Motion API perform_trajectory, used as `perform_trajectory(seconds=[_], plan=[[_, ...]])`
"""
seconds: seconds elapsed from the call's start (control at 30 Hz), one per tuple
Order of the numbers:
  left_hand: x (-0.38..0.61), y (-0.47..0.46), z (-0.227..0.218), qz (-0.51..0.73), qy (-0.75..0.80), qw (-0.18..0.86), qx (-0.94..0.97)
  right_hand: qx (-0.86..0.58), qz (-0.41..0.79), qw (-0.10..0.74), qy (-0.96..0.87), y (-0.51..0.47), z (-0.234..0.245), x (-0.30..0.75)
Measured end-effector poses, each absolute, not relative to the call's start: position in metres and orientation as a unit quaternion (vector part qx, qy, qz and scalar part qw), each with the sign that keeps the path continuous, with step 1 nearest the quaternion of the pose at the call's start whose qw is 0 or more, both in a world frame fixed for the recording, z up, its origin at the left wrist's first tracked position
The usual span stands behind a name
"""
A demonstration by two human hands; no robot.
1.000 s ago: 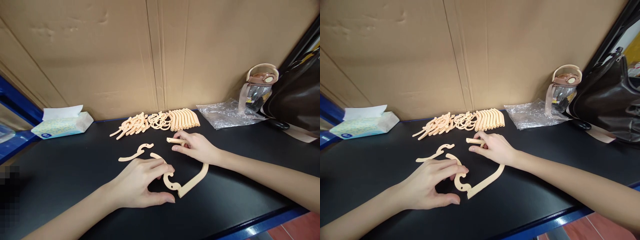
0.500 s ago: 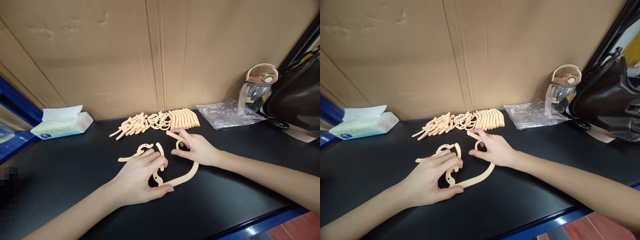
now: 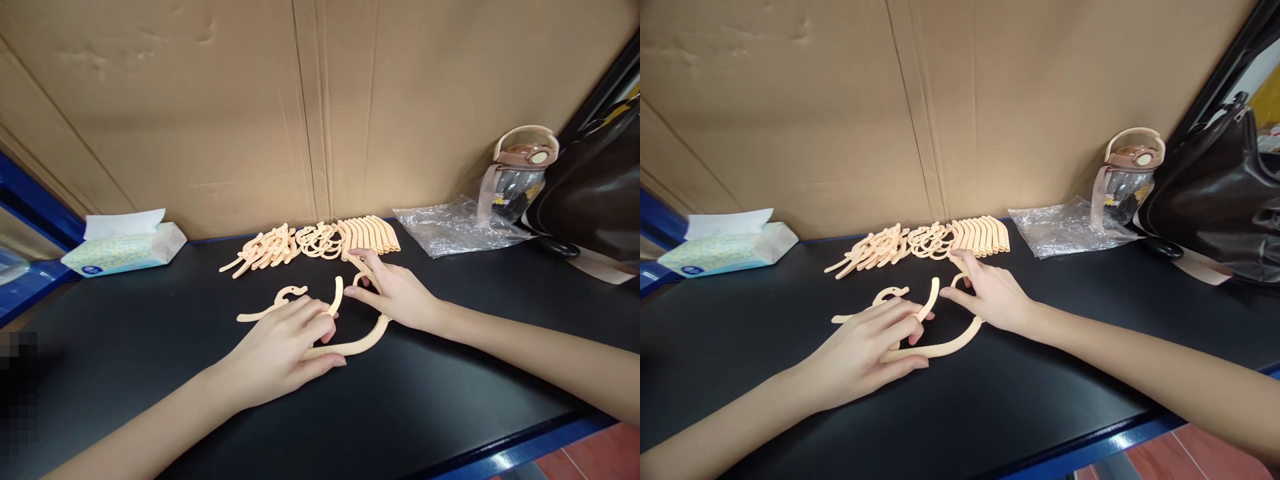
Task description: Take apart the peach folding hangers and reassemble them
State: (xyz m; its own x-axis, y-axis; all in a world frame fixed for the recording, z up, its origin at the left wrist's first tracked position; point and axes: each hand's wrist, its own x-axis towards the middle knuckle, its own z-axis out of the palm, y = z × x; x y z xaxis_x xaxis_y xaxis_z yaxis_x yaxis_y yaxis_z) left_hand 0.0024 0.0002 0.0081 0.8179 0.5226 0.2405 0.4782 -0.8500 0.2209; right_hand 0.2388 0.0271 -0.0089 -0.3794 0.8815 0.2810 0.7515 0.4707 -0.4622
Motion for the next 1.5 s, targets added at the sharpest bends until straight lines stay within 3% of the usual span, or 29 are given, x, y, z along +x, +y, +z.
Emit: perform_trajectory(seconds=[0.7, 1.5], plan=[[0.0006, -0.0023, 0.0047, 0.132, 0.279, 0.088, 0.947, -0.501, 0.113, 0.214, -0.831, 0.0263, -0.0049, 0.2381], [0.0029, -0.0035, 0.0075, 0.096, 0.225, 0.02, 0.969, -0.465, 0.115, 0.196, -0.855, 0.0271, -0.0033, 0.2394]])
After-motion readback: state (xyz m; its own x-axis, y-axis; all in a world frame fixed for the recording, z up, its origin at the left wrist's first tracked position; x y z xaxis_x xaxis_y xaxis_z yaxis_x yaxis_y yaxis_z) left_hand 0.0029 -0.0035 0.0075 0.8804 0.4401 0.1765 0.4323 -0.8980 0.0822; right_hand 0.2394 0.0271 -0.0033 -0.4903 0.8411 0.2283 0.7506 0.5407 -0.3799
